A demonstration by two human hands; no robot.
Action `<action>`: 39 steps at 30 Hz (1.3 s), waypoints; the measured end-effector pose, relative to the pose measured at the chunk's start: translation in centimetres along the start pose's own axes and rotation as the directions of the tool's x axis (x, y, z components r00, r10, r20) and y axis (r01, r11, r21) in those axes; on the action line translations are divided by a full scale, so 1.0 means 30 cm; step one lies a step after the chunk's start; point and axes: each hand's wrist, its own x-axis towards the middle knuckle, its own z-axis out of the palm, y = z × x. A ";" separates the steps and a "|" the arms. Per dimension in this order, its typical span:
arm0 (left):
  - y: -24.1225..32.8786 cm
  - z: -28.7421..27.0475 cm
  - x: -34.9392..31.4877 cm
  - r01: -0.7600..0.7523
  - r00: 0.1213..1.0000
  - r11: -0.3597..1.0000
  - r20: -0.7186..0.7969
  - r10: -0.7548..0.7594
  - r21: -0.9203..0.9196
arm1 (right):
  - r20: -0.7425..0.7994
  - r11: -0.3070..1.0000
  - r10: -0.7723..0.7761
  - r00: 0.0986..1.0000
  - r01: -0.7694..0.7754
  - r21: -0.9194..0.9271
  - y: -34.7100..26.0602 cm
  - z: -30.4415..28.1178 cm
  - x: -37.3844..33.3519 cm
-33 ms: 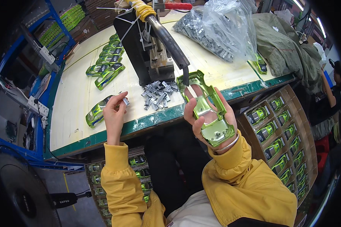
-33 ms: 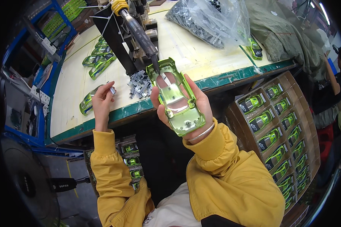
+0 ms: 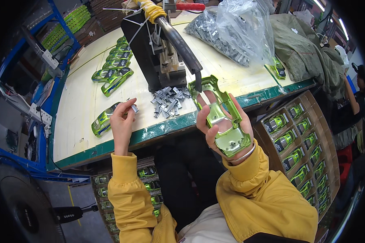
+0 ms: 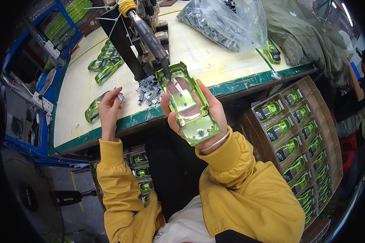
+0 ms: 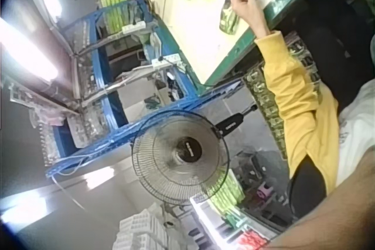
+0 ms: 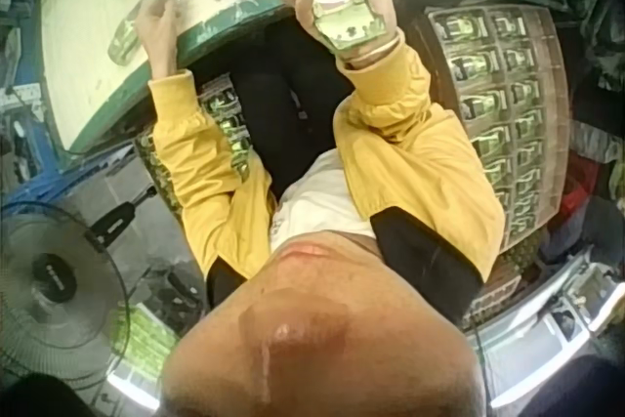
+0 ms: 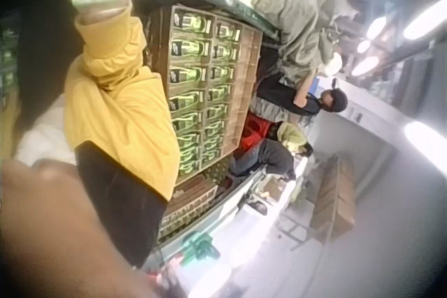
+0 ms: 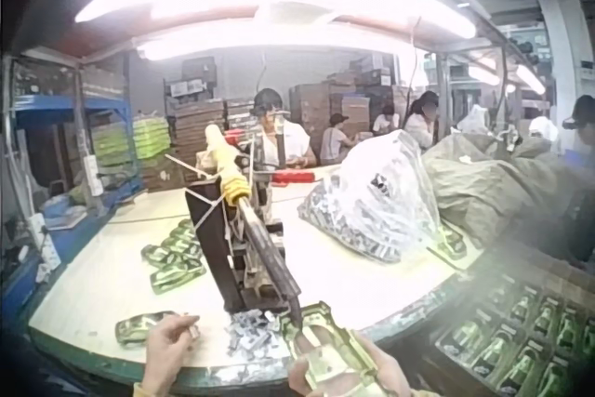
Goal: The person assembles toy car bodies by inserting chassis components into them and securing the components with a manual press.
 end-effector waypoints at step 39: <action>-0.004 0.007 0.003 -0.047 0.999 0.999 -0.019 0.047 0.012 | 0.073 0.997 0.016 0.997 -0.021 0.069 0.010 -0.017 0.010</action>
